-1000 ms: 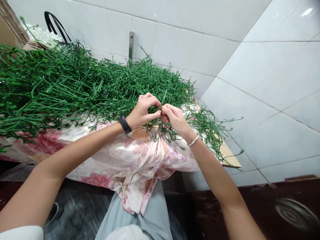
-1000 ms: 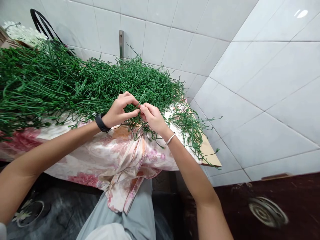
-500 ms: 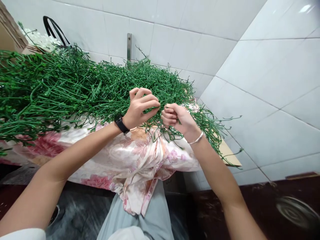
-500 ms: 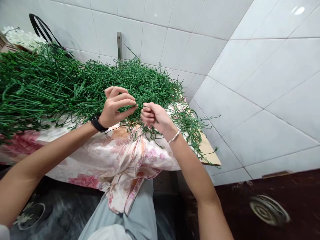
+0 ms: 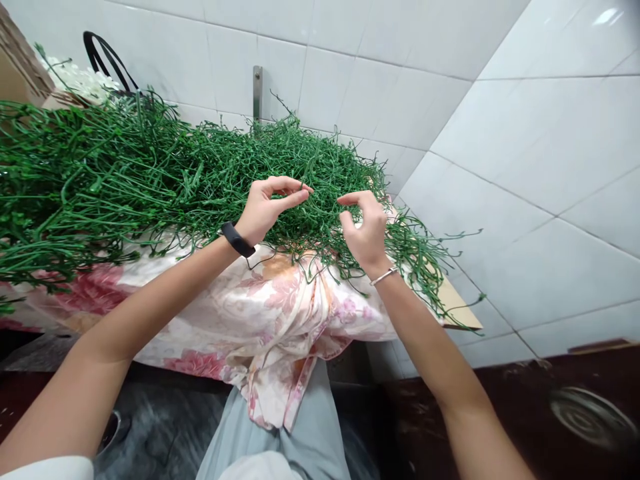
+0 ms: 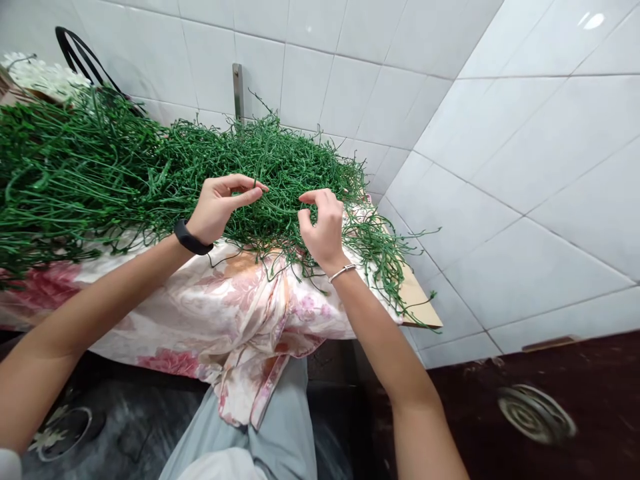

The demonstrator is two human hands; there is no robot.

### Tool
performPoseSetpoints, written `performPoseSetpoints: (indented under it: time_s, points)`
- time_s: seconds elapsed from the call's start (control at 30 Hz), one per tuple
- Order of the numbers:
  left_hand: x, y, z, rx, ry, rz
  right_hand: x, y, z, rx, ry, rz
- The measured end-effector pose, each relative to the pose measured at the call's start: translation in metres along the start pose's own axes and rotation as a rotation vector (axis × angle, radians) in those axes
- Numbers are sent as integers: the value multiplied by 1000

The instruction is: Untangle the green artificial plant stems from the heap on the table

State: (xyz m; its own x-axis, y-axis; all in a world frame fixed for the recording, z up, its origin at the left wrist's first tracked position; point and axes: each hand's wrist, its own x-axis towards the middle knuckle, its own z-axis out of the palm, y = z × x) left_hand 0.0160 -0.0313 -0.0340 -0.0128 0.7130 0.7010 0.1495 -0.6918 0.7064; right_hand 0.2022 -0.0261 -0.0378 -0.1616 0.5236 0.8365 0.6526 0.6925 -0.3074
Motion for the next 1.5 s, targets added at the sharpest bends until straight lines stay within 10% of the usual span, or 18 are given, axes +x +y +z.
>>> performPoseSetpoints:
  time_s: [0.6, 0.93, 1.3, 1.5]
  points:
    - [-5, 0, 4, -179, -251, 3, -1, -10, -3, 252, -284, -117]
    - [-6, 3, 7, -24, -205, 61, -3, -8, -1, 111, -116, -172]
    - [-6, 2, 7, 18, -196, 57, -4, -17, 3, 781, -473, 350]
    - [-9, 4, 11, -128, -281, -72, -2, -16, 2, 815, -469, 360]
